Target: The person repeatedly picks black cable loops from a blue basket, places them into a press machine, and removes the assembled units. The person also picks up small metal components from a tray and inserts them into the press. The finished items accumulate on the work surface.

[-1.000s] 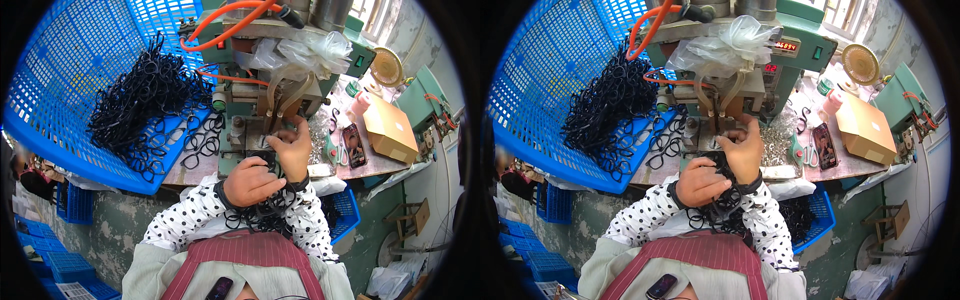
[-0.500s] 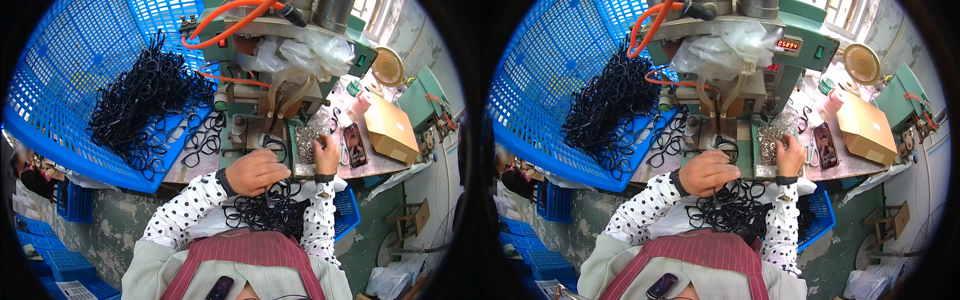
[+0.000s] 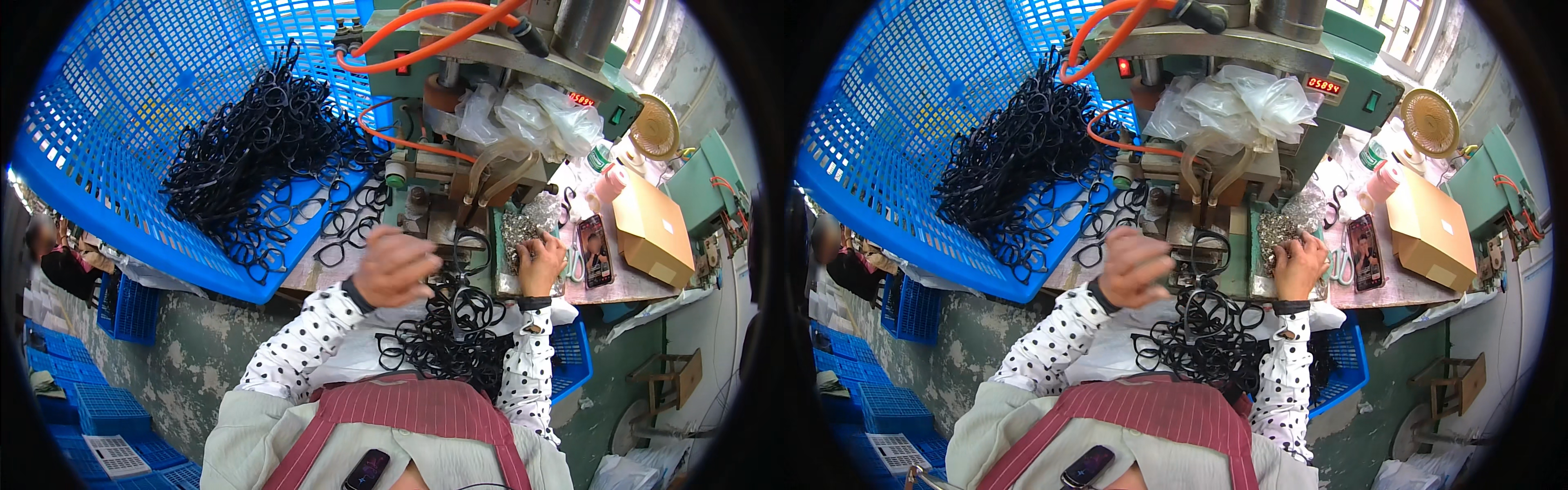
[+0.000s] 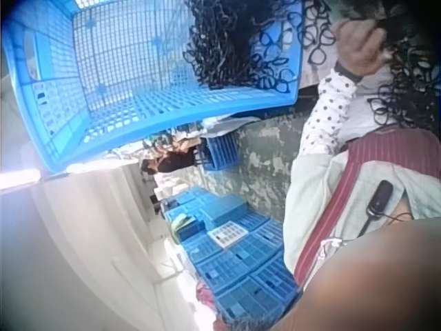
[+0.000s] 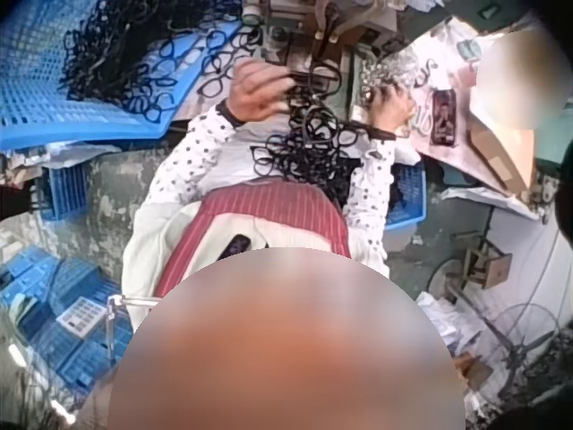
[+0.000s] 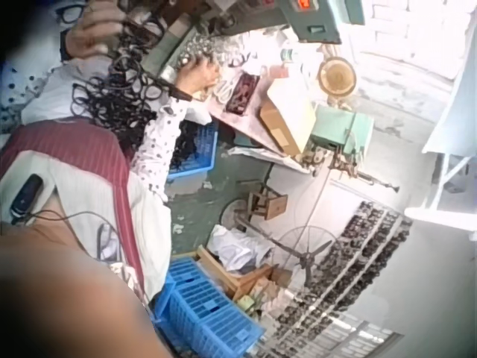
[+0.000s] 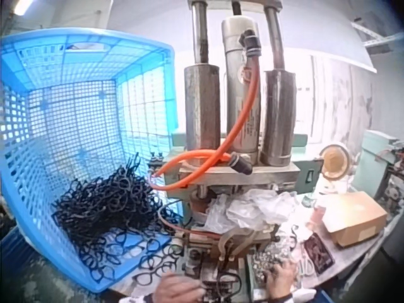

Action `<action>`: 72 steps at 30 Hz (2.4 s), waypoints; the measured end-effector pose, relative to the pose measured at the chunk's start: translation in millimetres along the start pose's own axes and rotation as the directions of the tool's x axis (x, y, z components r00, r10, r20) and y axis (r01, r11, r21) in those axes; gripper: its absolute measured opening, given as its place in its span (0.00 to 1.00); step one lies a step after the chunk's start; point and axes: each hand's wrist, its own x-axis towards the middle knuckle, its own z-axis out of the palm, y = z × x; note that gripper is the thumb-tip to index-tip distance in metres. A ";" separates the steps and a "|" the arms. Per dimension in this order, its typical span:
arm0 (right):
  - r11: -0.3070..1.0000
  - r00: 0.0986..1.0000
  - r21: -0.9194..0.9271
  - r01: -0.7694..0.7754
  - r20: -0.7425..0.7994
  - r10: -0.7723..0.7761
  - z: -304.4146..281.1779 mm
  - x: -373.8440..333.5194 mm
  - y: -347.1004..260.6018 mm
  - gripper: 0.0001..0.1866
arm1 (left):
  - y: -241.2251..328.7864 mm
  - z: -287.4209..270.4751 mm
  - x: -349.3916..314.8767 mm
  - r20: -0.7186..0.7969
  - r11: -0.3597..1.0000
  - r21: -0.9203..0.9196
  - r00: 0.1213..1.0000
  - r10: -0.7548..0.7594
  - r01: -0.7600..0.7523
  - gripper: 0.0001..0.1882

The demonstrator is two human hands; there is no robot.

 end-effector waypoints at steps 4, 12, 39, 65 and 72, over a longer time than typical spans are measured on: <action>0.965 0.988 0.259 -0.047 -0.131 0.083 -0.3 -1.9 7.3 0.05 | -38.7 -19.2 -52.8 0.000 0.771 0.488 0.884 -0.468 0.408 0.11; 0.926 0.958 0.376 -0.018 -0.259 0.124 -2.9 -5.1 0.9 0.05 | -86.2 -37.4 -124.3 0.126 0.426 0.809 0.589 -0.798 0.405 0.12; 0.281 0.936 0.893 -0.351 0.342 0.082 -71.7 18.4 -128.7 0.21 | -27.8 2.8 -34.6 -0.136 0.462 -0.124 0.447 -0.884 0.878 0.08; 0.982 0.954 -0.051 -0.183 0.232 0.190 -20.3 -2.7 26.6 0.13 | 25.0 18.8 39.2 0.172 0.934 -0.357 0.980 0.095 -0.028 0.22; 0.687 0.933 0.633 -0.357 0.200 0.300 -3.4 3.3 30.8 0.05 | 20.1 12.1 40.6 0.167 0.966 -0.228 0.973 0.159 -0.119 0.18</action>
